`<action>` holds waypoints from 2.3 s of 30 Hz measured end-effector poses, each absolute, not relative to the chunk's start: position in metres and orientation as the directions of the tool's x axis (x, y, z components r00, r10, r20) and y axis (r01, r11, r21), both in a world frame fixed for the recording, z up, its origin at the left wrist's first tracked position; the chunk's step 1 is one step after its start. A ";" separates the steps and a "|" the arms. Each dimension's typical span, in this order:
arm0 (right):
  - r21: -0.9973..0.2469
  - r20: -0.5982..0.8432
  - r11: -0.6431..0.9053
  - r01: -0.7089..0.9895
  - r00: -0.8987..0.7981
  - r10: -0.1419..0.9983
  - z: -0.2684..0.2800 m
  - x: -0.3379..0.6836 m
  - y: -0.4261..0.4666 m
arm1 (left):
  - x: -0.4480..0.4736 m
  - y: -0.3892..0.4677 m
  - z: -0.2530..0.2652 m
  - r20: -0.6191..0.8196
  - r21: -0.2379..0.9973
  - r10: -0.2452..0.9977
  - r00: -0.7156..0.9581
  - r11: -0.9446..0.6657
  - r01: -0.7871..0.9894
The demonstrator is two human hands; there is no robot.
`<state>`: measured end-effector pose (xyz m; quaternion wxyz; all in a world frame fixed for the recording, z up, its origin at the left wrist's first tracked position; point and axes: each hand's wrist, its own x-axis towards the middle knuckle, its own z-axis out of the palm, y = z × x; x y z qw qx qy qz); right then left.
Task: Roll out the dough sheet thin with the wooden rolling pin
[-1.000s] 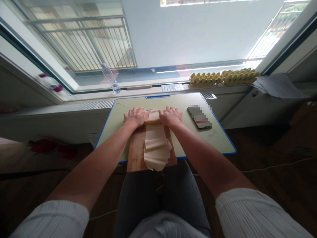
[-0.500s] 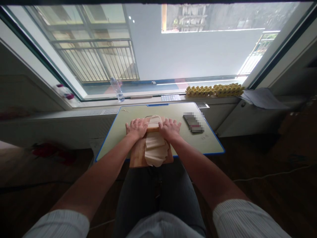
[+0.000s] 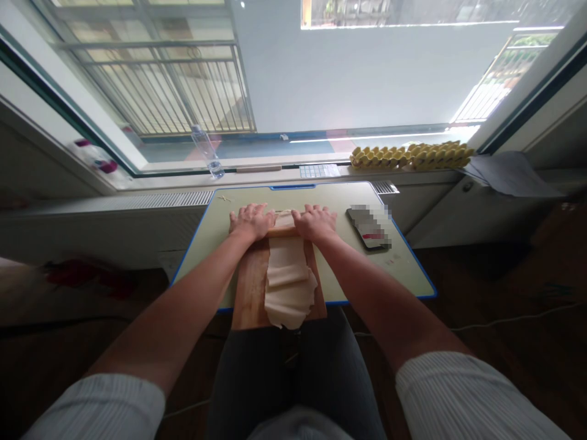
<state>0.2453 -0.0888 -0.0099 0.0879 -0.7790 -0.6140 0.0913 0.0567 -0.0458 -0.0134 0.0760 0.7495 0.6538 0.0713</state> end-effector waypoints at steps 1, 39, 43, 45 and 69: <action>-0.256 -0.042 -0.233 0.938 0.230 0.972 -0.010 0.246 -0.084 | 0.058 -0.041 -0.013 0.008 0.206 0.991 0.133 -0.131 0.970; -0.108 0.012 -0.192 0.975 0.194 0.981 -0.003 0.233 -0.149 | 0.050 -0.095 -0.016 0.003 0.178 0.990 0.139 -0.137 0.974; -0.097 -0.013 -0.170 0.981 0.170 0.985 0.000 0.229 -0.170 | 0.047 -0.115 -0.017 0.028 0.203 0.991 0.129 -0.132 0.970; -0.121 0.006 -0.176 0.977 0.179 0.984 -0.002 0.228 -0.174 | 0.045 -0.122 -0.018 0.041 0.210 0.991 0.125 -0.131 0.969; -0.226 -0.071 -0.228 0.947 0.218 0.973 -0.010 0.245 -0.070 | 0.057 -0.035 -0.013 -0.019 0.179 0.992 0.125 -0.120 0.977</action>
